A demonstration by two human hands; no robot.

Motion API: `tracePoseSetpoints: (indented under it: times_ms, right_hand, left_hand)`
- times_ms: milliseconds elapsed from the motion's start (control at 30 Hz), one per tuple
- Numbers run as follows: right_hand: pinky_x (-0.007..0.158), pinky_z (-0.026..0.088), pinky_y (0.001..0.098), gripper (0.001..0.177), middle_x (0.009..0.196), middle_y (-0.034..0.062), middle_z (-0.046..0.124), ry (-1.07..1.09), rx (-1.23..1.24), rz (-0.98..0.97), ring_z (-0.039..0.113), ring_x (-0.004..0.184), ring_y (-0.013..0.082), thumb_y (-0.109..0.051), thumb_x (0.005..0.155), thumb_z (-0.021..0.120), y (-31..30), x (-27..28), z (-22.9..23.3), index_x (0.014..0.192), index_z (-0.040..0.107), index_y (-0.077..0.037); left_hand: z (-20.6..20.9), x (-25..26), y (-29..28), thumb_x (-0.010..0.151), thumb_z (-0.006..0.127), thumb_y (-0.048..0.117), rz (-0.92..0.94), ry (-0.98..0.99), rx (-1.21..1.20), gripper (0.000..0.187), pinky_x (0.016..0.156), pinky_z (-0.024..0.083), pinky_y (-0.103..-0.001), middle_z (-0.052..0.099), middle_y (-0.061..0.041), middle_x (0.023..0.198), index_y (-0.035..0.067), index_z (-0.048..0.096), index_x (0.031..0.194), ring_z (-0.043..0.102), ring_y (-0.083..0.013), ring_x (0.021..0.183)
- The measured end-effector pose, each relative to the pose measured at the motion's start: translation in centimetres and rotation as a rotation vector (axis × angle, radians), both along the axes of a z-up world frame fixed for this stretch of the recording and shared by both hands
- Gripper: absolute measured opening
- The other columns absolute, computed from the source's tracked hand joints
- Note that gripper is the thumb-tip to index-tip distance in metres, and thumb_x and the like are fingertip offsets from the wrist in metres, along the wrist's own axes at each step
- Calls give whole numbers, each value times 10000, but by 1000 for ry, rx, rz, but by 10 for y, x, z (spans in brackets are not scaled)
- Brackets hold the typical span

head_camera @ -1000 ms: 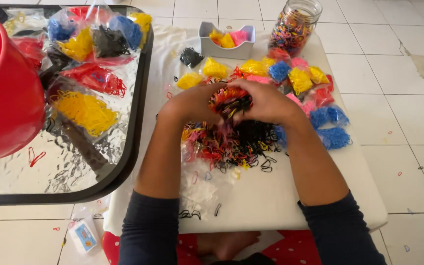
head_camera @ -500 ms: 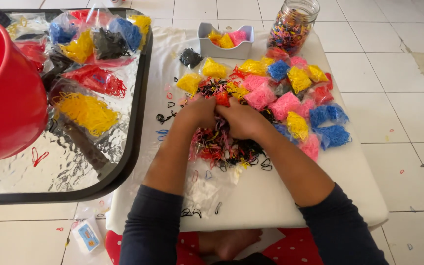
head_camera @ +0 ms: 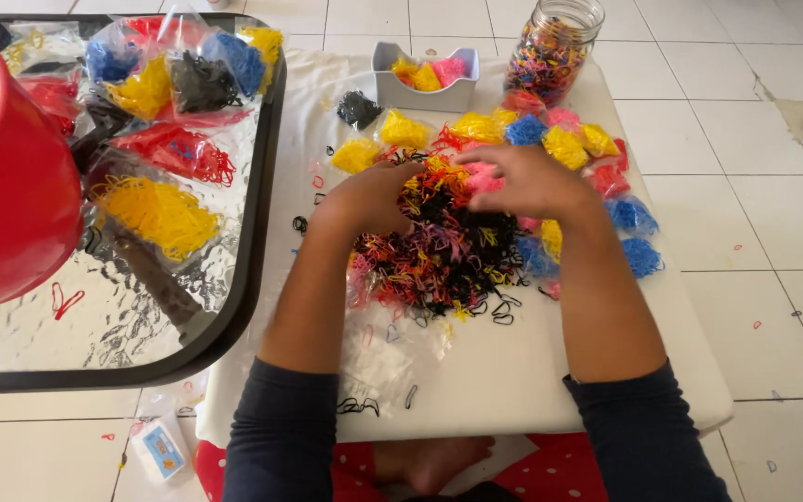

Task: Sorting colorful rubber bands by color into different piles and bags

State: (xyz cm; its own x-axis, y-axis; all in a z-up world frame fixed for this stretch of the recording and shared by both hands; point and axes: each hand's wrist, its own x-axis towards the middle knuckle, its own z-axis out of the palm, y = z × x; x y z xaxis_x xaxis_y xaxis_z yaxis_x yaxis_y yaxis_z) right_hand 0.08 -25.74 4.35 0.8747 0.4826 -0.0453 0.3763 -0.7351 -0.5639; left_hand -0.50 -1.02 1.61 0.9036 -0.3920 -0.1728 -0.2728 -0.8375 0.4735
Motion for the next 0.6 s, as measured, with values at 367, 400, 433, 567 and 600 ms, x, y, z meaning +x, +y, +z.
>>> tracePoseSetpoints:
  times_ms: [367, 400, 433, 567, 600]
  right_hand:
    - [987, 539, 518, 453, 1199, 8, 742, -144, -376, -390, 669, 1164, 352, -352, 842, 625, -44, 73, -89, 1291, 671, -392]
    - [966, 548, 517, 425, 1183, 46, 742, -196, -346, -411, 673, 1147, 367, -309, 872, 611, -47, 67, -82, 1285, 684, -374]
    - [946, 556, 517, 401, 1167, 83, 741, -251, -314, -434, 677, 1131, 381, -267, 902, 596, -50, 62, -74, 1280, 696, -356]
    - [864, 577, 510, 382, 1117, 18, 727, -330, -296, -589, 700, 1061, 337, -307, 929, 576, -101, 98, -92, 1272, 669, -448]
    - [878, 569, 529, 392, 1091, 84, 727, -366, -313, -561, 697, 1064, 370, -279, 920, 588, -108, 100, -92, 1291, 679, -367]
  left_hand:
    - [-12, -20, -53, 732, 835, 613, -122, 75, 290, 1071, 958, 342, -861, 58, -161, 1715, 408, 269, 1618, 151, -597, 1490]
    - [-19, -16, -54, 766, 834, 548, -115, 39, 294, 981, 920, 377, -856, 84, -157, 1705, 392, 330, 1593, 169, -600, 1478]
    - [-25, -12, -56, 800, 832, 483, -109, -2, 299, 892, 882, 412, -850, 110, -154, 1695, 376, 391, 1568, 187, -602, 1466]
    - [-34, -1, -52, 875, 772, 359, -100, -47, 264, 714, 841, 471, -812, 204, -167, 1656, 314, 471, 1522, 276, -598, 1432]
    - [-33, 0, -50, 847, 787, 421, -105, -35, 252, 768, 892, 406, -843, 165, -143, 1676, 345, 451, 1533, 242, -598, 1449]
